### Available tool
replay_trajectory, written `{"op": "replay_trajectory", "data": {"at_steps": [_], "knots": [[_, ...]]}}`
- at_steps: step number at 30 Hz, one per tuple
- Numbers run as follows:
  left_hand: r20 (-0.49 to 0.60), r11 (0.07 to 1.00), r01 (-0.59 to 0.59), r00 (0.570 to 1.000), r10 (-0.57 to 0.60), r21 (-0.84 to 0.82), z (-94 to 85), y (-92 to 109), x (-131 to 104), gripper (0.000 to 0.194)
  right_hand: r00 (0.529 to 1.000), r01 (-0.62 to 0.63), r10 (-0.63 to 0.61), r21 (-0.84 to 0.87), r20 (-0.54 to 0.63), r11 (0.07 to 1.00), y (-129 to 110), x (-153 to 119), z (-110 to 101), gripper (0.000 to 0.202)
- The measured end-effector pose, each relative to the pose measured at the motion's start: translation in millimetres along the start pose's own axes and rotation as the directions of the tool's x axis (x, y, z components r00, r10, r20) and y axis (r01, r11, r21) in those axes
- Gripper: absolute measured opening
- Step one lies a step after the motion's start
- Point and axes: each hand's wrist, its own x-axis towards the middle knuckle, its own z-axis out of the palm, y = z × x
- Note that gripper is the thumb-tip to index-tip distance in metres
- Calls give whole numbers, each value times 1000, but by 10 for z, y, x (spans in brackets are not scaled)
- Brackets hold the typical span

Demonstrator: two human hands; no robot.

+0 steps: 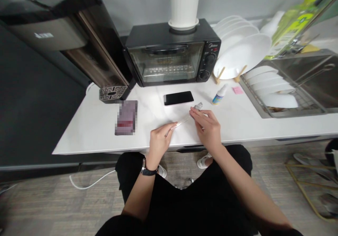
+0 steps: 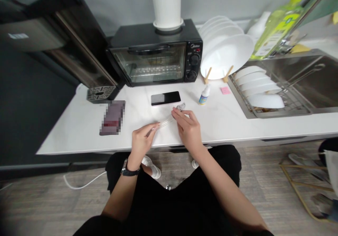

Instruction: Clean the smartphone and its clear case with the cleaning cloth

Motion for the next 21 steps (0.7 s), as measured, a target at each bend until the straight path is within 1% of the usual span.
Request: {"op": "replay_trajectory", "data": {"at_steps": [2, 4, 6, 8, 10, 13, 15, 16, 18, 20, 21], "knots": [[25, 1000, 3, 1000, -3, 1, -32, -9, 10, 25, 992, 87, -89, 27, 88, 996, -213, -84, 101, 41], [60, 1000, 3, 998, -4, 10, -65, -26, 22, 25, 973, 161, -168, 57, 160, 985, -396, -157, 186, 43], [94, 1000, 1, 996, -4, 26, -96, -45, 41, 22, 964, 185, -195, 71, 180, 980, -480, -186, 224, 43], [116, 999, -2, 993, -3, 42, -120, -57, 67, 18, 964, 192, -203, 80, 174, 978, -437, -164, 208, 43], [124, 999, -9, 992, 3, 47, -133, -57, 98, 18, 973, 172, -182, 78, 139, 982, -281, -106, 149, 42], [121, 999, -23, 993, 19, 36, -128, -41, 138, 22, 999, 53, -52, 47, -13, 997, 51, 1, 33, 40], [111, 999, -27, 994, 23, 34, -112, -31, 154, 24, 995, -14, 18, 40, -96, 999, 223, 54, -20, 38], [105, 999, -28, 994, 24, 36, -103, -29, 159, 24, 993, -26, 31, 42, -113, 999, 267, 68, -29, 38], [92, 998, -29, 995, 24, 49, -87, -33, 162, 24, 993, -29, 34, 50, -111, 998, 248, 71, -5, 38], [82, 997, -30, 996, 24, 71, -78, -51, 157, 23, 998, -1, 5, 63, -66, 998, 99, 42, 68, 39], [79, 996, -29, 997, 22, 85, -77, -67, 151, 22, 999, 30, -28, 72, -19, 997, -8, 19, 116, 40]]}}
